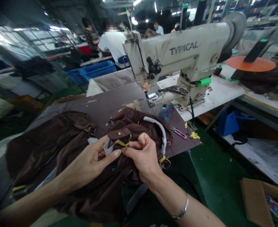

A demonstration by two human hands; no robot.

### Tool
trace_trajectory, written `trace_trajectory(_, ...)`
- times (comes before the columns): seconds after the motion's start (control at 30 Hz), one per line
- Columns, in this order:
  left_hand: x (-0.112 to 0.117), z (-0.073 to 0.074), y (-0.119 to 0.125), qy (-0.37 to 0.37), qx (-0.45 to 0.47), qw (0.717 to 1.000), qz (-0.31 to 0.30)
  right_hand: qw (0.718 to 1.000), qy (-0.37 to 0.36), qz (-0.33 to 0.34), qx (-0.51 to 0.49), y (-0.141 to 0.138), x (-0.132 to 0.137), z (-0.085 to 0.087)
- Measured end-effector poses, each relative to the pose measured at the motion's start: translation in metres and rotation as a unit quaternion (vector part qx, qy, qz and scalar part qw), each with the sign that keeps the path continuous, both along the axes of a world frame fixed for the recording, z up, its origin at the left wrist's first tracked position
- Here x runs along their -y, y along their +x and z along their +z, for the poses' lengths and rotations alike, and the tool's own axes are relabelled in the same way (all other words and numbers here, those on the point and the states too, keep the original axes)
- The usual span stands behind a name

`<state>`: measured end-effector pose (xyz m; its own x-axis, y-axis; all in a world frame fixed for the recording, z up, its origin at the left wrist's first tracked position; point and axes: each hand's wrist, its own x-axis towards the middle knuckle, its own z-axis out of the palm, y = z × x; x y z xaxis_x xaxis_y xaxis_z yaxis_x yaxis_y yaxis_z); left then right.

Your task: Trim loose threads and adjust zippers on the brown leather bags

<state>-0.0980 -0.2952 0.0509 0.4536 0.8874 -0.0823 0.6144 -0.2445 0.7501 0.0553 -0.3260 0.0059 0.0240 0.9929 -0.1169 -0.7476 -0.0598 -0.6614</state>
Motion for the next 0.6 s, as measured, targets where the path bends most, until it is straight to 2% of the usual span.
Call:
trace_trajectory(0.13, -0.005, 0.000, -0.002, -0.052, 0.032, 0.998, -0.008, 0.998, 0.045, 0.010, 0.039, 0.003, -0.002, -0.001)
trace_trajectory(0.2, -0.008, 0.000, -0.003, -0.055, 0.023, 0.998, -0.007, 0.996, 0.056, 0.026, 0.057, 0.006, -0.002, 0.000)
trace_trajectory(0.3, -0.010, 0.001, -0.003, -0.055, 0.000, 0.998, -0.005, 0.995, 0.053, 0.040, 0.070, 0.011, -0.002, 0.000)
trace_trajectory(0.47, -0.011, 0.001, -0.001, -0.106, 0.037, 0.994, -0.002, 0.995, 0.040, 0.033, 0.086, 0.010, 0.001, -0.003)
trace_trajectory(0.6, -0.014, -0.004, -0.001, -0.110, 0.038, 0.993, 0.001, 0.993, 0.036, 0.014, 0.109, 0.009, -0.001, -0.006)
